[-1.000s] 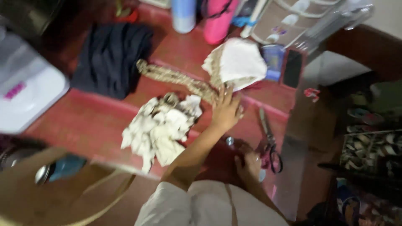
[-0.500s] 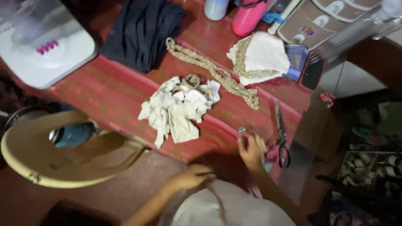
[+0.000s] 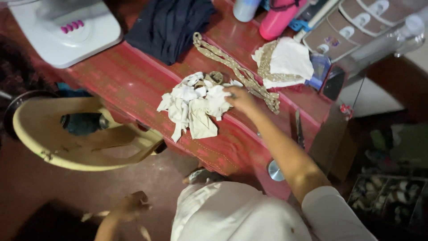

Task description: Cutting white fabric into pieces using scissors and folding them.

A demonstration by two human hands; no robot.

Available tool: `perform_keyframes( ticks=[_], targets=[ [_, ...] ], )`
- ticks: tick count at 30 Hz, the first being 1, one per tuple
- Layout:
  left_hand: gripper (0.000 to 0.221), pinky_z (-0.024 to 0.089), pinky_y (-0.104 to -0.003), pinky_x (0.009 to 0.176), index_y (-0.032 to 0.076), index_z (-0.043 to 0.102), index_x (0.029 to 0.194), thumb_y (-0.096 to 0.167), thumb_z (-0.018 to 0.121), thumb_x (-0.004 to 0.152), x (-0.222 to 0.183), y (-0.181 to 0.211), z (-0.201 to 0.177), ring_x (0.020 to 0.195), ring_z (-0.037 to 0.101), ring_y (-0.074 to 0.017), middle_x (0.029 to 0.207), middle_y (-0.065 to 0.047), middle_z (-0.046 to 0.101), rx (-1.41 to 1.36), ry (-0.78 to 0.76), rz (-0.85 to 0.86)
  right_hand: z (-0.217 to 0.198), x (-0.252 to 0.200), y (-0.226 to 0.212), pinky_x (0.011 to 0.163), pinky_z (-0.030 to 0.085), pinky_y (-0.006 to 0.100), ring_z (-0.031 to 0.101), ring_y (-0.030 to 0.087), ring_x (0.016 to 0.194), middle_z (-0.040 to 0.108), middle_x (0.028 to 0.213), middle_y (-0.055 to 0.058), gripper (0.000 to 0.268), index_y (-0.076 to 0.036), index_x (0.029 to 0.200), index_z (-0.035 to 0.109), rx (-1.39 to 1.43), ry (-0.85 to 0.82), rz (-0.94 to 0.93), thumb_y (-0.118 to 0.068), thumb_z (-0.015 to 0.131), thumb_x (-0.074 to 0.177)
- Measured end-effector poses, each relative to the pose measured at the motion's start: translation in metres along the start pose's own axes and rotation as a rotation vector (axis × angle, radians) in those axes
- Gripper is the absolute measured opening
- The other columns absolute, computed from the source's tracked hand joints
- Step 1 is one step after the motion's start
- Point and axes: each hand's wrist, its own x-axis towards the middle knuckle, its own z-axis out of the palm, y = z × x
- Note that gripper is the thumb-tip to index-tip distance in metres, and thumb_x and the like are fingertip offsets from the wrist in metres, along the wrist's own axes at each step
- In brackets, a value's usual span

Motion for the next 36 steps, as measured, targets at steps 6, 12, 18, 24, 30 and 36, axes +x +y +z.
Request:
perform_keyframes(
  ticks=[6, 12, 18, 24, 30, 36],
  targets=[
    [0.037, 0.054, -0.037, 0.089, 0.012, 0.069, 0.124, 0.028, 0.063, 0.09, 0.024, 0.092, 0.016, 0.102, 0.074, -0.0235, 0.119, -0.007, 0.077, -0.195, 0.356, 0.427, -0.035, -0.014, -0.049, 0.084, 0.051, 0.021, 0.064, 0.008, 0.09, 0.074, 0.106, 0.002, 0.022, -0.007, 0.112, 0.073, 0.589, 0.141, -0.199, -0.001, 0.068, 0.091],
    [0.032, 0.052, -0.048, 0.098, 0.008, 0.07, 0.114, 0.035, 0.069, 0.097, 0.014, 0.262, -0.024, 0.112, 0.065, -0.0385, 0.109, -0.017, 0.068, -0.197, 0.679, 0.862, -0.053, -0.03, -0.06, 0.07, 0.049, 0.015, 0.057, 0.001, 0.072, 0.065, 0.081, -0.004, 0.025, -0.003, 0.106, 0.077, 0.449, 0.331, -0.307, 0.008, 0.069, 0.084],
    [0.043, 0.057, -0.044, 0.09, 0.017, 0.069, 0.118, 0.035, 0.083, 0.081, 0.05, 0.293, -0.004, 0.116, 0.064, -0.0324, 0.122, -0.007, 0.064, 0.097, 0.923, 0.726, -0.058, -0.022, -0.071, 0.078, 0.05, 0.019, 0.057, 0.003, 0.084, 0.066, 0.09, -0.003, 0.024, -0.008, 0.107, 0.078, 0.38, 0.366, -0.363, 0.005, 0.068, 0.089],
    [0.014, 0.052, -0.048, 0.09, 0.022, 0.07, 0.097, 0.025, 0.07, 0.084, 0.107, 0.274, -0.004, 0.11, 0.06, -0.0275, 0.109, -0.001, 0.062, 0.396, 1.189, 0.686, -0.022, 0.003, -0.061, 0.1, 0.056, 0.038, 0.066, 0.022, 0.117, 0.063, 0.132, 0.013, 0.05, -0.006, 0.135, 0.065, 0.552, 0.071, -0.447, 0.007, 0.074, 0.088],
    [0.012, 0.051, -0.058, 0.091, 0.008, 0.065, 0.104, 0.018, 0.063, 0.098, 0.063, 0.28, -0.045, 0.106, 0.065, -0.0439, 0.101, -0.018, 0.07, -0.457, 0.899, 0.699, -0.066, -0.11, -0.122, 0.107, 0.044, 0.056, 0.06, 0.049, 0.119, 0.068, 0.121, 0.029, 0.041, 0.002, 0.125, 0.069, -0.121, -0.002, -0.553, -0.002, 0.072, 0.085],
    [0.029, 0.051, -0.053, 0.092, 0.021, 0.073, 0.107, 0.044, 0.071, 0.09, 0.088, 0.308, -0.049, 0.108, 0.068, -0.0359, 0.115, -0.011, 0.071, 0.182, 0.976, 0.796, -0.12, -0.235, -0.151, 0.105, 0.046, 0.053, 0.063, 0.045, 0.117, 0.07, 0.12, 0.025, 0.036, 0.0, 0.123, 0.069, -0.147, -0.033, -0.527, -0.006, 0.07, 0.087]
  ],
)
